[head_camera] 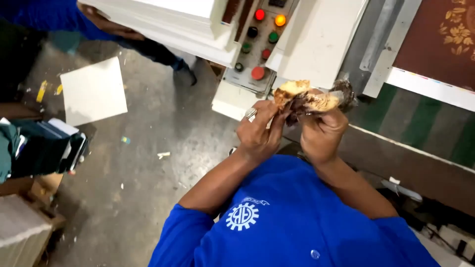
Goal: Operating a printing machine by feeding and aligning printed sheets on a stacker.
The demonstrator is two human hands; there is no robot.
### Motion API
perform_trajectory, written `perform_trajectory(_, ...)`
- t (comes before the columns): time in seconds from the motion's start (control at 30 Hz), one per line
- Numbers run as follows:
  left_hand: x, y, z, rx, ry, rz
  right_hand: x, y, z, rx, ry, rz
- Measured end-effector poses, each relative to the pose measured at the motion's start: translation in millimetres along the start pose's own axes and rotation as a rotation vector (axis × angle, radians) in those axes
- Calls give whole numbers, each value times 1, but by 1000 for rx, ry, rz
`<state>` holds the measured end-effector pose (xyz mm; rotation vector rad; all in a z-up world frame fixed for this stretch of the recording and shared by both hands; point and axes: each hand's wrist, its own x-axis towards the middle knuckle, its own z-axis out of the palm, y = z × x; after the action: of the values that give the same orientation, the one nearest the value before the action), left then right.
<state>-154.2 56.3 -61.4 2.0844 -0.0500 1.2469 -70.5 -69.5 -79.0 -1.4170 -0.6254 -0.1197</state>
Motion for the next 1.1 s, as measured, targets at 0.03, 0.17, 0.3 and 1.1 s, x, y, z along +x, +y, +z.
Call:
perform_trajectory(0.03,-4,1,-12,-14,1,18,-14,-6,9,-7,13,-17)
perform_trajectory(0.17,26,-7,-39,-123,-25,102,-3,-18,42,2,102,-43)
perform_trajectory(0.3,53,19,-85,-512,-70,-311,-16,-58,73,-144,9,-147)
perform_trajectory(1.1,134,-1,-255,-499,-383,405,-16,-135,148,362,-408,-151)
